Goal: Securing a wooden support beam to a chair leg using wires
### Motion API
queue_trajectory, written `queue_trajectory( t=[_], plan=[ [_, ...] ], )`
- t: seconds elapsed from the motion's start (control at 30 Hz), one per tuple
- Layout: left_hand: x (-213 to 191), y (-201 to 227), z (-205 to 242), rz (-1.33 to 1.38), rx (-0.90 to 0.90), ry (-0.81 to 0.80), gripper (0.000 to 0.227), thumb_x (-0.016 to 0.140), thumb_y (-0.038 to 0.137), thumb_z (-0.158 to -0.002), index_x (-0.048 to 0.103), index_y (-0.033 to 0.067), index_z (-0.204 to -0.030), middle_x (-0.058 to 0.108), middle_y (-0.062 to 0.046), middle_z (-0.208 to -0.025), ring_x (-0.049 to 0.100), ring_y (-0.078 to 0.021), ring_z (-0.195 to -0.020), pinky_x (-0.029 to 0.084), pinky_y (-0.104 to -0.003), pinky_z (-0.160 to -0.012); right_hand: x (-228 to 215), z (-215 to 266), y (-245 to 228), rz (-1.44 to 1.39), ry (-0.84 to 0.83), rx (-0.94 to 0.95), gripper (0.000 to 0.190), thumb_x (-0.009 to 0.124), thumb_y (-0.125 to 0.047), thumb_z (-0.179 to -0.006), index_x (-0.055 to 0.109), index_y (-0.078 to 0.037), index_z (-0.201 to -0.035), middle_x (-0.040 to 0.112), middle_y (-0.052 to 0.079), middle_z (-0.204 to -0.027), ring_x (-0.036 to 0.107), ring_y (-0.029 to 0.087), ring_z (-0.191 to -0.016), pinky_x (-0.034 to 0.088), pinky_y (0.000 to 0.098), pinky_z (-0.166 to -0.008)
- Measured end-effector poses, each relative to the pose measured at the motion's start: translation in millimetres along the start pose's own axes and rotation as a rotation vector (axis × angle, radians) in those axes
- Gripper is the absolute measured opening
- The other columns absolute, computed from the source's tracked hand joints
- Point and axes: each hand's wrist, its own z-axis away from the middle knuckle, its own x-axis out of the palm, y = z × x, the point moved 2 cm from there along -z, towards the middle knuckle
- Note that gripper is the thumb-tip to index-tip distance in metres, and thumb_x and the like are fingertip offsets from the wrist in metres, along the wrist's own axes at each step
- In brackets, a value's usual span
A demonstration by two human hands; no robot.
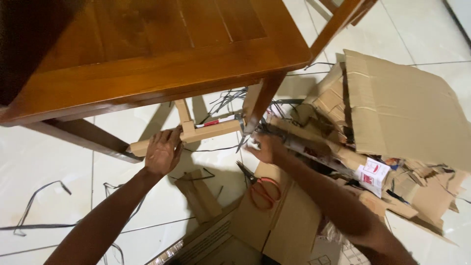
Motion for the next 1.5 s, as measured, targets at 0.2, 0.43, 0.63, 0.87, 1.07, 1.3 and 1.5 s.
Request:
queue_trajectory(
  t=[0.2,0.43,0.63,0.87,1.07,1.3,1.5],
  plan=[
    [5.5,-10.2,-4.6,-0.007,0.035,-0.026,0.066,0.068,0.034,-0.089,0.05,0.0207,-0.15,0.064,-0.006,-0.114,0.066,-0.0276,-0.111,0.05,-0.043,-0.097,6.2,-19.8,-63.6,-1.019,0.028,0.253,0.049,0.063,-0.047,-0.096,0.07,0.0,-0.11,0.078,0.02,-0.097,0.078,0.026,-0.088,0.062,0.0376,-0.072],
    [-3.3,-13.5,-2.0,0.025,0.059,-0.142,0.068,0.065,0.034,-0.094,0.043,0.0178,-0.157,0.064,-0.009,-0.121,0.064,-0.0288,-0.118,0.049,-0.045,-0.104,11.0,14.8,10.0,-0.503,0.473,0.105,0.01,0.074,-0.036,-0.091,0.077,-0.027,-0.09,0.077,0.001,-0.084,0.076,0.02,-0.087,0.061,0.0309,-0.067],
    [-5.8,-13.8,-6.6,0.002,0.071,-0.183,0.065,0.063,0.034,-0.096,0.042,0.0164,-0.156,0.064,-0.01,-0.119,0.065,-0.0301,-0.117,0.049,-0.046,-0.105,-30.7,55.8,79.5,-0.221,0.65,0.163,0.021,0.062,-0.026,-0.1,0.07,-0.012,-0.086,0.071,0.014,-0.076,0.072,0.038,-0.079,0.055,0.0466,-0.068],
    [-9.9,-11.4,-5.4,-0.059,0.088,-0.139,0.066,0.065,0.038,-0.095,0.046,0.0162,-0.153,0.064,-0.009,-0.123,0.065,-0.0272,-0.119,0.05,-0.043,-0.104,-63.3,53.1,184.8,-0.71,1.176,0.711,0.035,0.058,-0.042,-0.101,0.07,-0.013,-0.087,0.067,0.013,-0.074,0.071,0.028,-0.075,0.054,0.0385,-0.073],
    [7.9,-6.5,-12.7,-0.112,0.05,-0.118,0.064,0.072,0.043,-0.089,0.052,0.0141,-0.142,0.061,-0.007,-0.126,0.064,-0.0257,-0.118,0.049,-0.043,-0.107,-52.3,56.2,153.1,-0.104,0.657,0.222,0.035,0.068,-0.04,-0.093,0.079,-0.008,-0.104,0.072,0.023,-0.082,0.069,0.049,-0.086,0.052,0.0515,-0.068],
    [-46.2,41.7,-13.3,-0.056,-0.045,-0.046,0.084,0.077,0.041,-0.084,0.039,0.0089,-0.151,0.047,-0.015,-0.147,0.048,-0.033,-0.138,0.032,-0.051,-0.121,-69.0,59.2,80.0,-0.688,0.112,0.185,0.074,0.086,-0.036,-0.075,0.064,-0.008,-0.14,0.062,0.024,-0.142,0.053,0.045,-0.136,0.04,0.0496,-0.115],
    [-56.5,78.2,-5.0,0.023,0.012,-0.071,0.077,0.064,0.038,-0.096,0.032,0.0049,-0.158,0.048,-0.026,-0.141,0.053,-0.0417,-0.131,0.027,-0.063,-0.12,-104.0,44.5,80.7,-0.612,0.465,0.279,0.068,0.04,-0.075,-0.107,0.074,-0.018,-0.119,0.071,0.015,-0.112,0.064,0.039,-0.116,0.046,0.0532,-0.101]
  ],
)
